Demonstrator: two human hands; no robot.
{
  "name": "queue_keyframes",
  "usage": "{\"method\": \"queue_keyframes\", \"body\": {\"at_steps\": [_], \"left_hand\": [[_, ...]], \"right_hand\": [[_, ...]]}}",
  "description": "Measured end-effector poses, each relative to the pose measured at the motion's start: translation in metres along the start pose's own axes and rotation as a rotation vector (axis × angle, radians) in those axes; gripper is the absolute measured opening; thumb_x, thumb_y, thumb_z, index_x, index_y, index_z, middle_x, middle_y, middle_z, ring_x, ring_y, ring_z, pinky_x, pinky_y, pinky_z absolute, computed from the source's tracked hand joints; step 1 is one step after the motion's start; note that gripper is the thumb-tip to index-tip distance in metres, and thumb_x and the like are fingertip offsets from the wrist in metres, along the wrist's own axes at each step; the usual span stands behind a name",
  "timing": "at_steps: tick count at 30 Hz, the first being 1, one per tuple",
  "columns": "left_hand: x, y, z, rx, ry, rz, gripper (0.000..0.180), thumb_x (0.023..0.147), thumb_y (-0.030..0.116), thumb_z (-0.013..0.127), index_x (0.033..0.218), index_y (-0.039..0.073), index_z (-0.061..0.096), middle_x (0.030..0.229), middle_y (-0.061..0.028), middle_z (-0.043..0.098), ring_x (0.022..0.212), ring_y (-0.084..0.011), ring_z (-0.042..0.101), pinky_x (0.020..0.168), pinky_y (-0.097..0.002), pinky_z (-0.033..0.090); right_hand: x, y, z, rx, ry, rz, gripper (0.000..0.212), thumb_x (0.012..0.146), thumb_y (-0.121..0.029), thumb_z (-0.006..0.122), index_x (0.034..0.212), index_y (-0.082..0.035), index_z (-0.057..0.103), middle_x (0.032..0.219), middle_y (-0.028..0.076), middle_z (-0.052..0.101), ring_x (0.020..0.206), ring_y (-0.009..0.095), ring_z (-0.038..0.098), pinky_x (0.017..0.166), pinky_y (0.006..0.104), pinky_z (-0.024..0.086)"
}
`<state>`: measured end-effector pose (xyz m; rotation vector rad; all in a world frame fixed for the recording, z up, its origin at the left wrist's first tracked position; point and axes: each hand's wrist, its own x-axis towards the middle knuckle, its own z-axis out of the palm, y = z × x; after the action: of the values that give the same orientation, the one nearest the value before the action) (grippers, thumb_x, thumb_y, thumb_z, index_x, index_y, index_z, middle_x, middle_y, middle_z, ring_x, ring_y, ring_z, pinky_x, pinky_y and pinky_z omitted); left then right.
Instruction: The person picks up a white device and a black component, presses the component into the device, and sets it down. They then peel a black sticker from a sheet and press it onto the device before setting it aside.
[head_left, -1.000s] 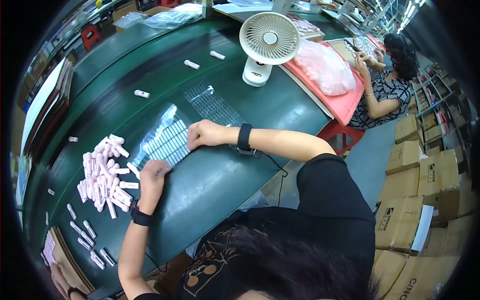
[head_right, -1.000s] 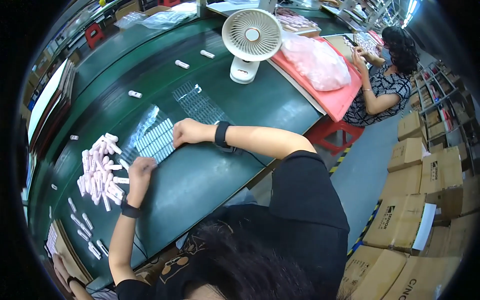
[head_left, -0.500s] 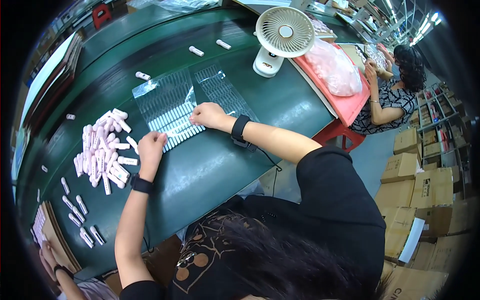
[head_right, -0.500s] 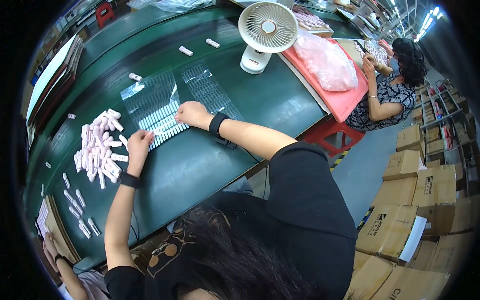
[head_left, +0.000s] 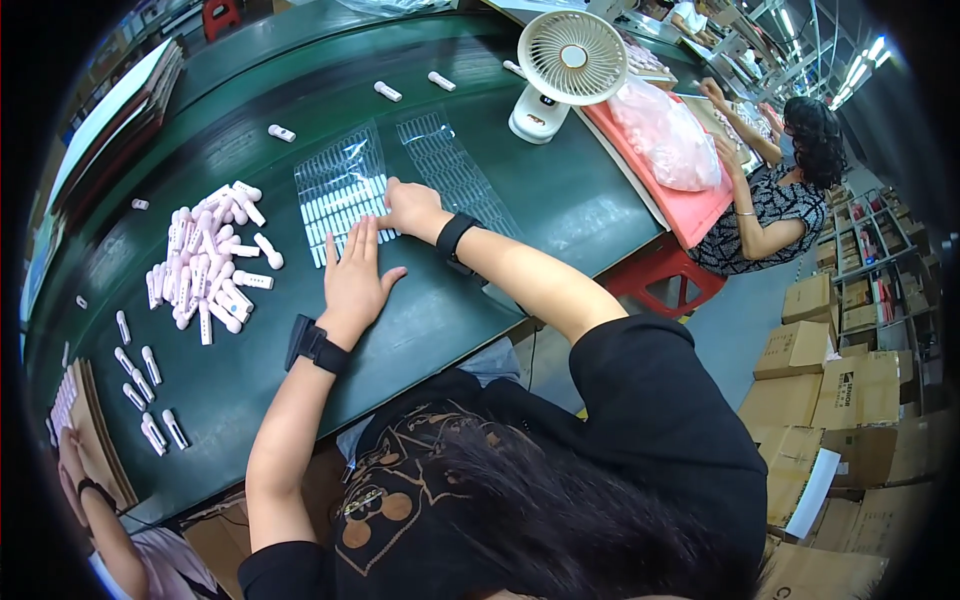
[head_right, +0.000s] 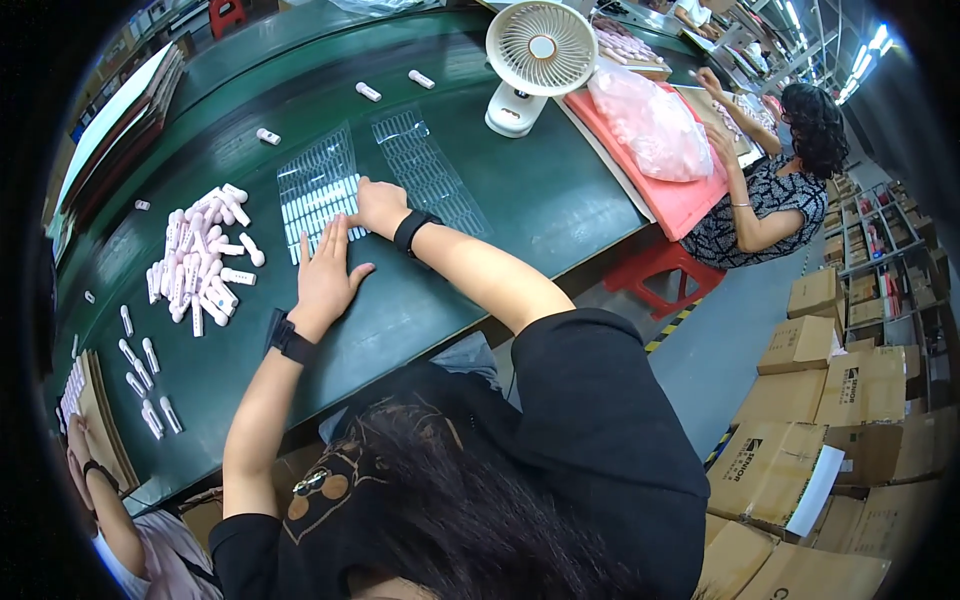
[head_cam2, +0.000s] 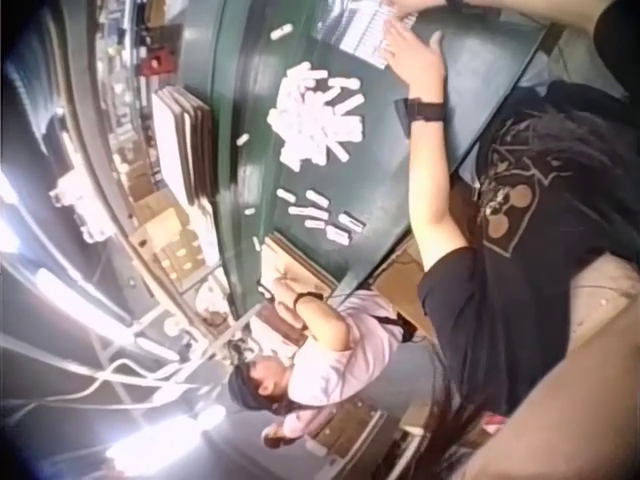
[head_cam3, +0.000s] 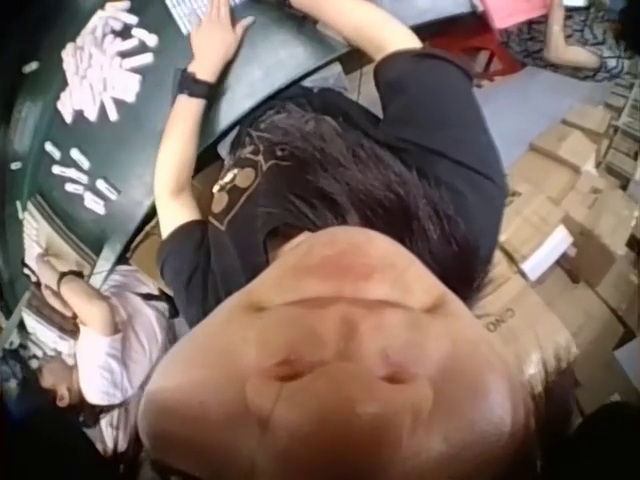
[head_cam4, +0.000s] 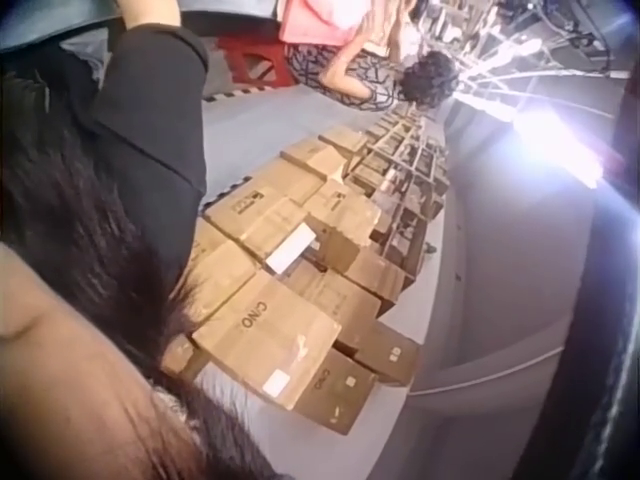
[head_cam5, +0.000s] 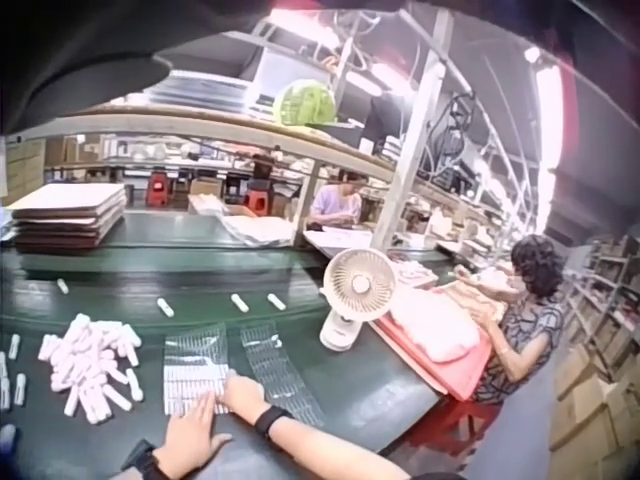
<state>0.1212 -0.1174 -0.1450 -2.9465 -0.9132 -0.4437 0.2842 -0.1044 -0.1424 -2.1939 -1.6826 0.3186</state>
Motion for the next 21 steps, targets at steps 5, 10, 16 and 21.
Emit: {"method": "queue_keyframes", "body": {"at_steps": [5, 10, 16, 21], "left_hand": [[-0.021, -0.016, -0.014, 0.046, -0.095, -0.058, 0.081, 0.076, 0.053, 0.047, 0.131, -0.001, 0.02, 0.133, -0.0102, 0.032, 0.125, -0.0166, 0.026, 0.102, -0.0501, 0.003], [-0.031, -0.023, -0.026, 0.08, -0.134, -0.076, 0.079, 0.077, 0.05, 0.048, 0.13, -0.001, 0.021, 0.131, -0.0103, 0.035, 0.123, -0.0174, 0.029, 0.101, -0.0507, 0.004], [-0.05, -0.045, -0.022, -0.203, -0.029, -0.153, 0.073, 0.076, 0.037, 0.057, 0.127, -0.004, 0.025, 0.128, -0.015, 0.037, 0.117, -0.0254, 0.037, 0.102, -0.0426, 0.016], [-0.048, -0.052, -0.024, -0.241, 0.02, -0.21, 0.07, 0.075, 0.029, 0.061, 0.125, -0.005, 0.027, 0.124, -0.0221, 0.039, 0.115, -0.0272, 0.04, 0.099, -0.0373, 0.026]], "right_hand": [[-0.01, 0.004, 0.005, -0.041, 0.118, -0.185, 0.06, 0.065, -0.042, 0.067, 0.098, 0.001, 0.042, 0.09, 0.017, 0.052, 0.087, 0.03, 0.054, 0.074, 0.0377, 0.044], [-0.011, 0.014, -0.005, -0.031, -0.066, -0.189, 0.048, 0.072, -0.034, 0.063, 0.099, -0.001, 0.041, 0.099, 0.017, 0.045, 0.095, 0.032, 0.05, 0.076, 0.0386, 0.043], [-0.01, 0.024, -0.007, -0.009, -0.105, -0.349, 0.034, 0.077, -0.027, 0.058, 0.097, -0.006, 0.042, 0.098, 0.014, 0.045, 0.092, 0.033, 0.05, 0.075, 0.0393, 0.042], [-0.019, 0.019, -0.01, -0.083, -0.042, -0.373, 0.028, 0.079, -0.023, 0.055, 0.1, -0.006, 0.045, 0.097, 0.013, 0.046, 0.09, 0.029, 0.05, 0.075, 0.0362, 0.042]]}}
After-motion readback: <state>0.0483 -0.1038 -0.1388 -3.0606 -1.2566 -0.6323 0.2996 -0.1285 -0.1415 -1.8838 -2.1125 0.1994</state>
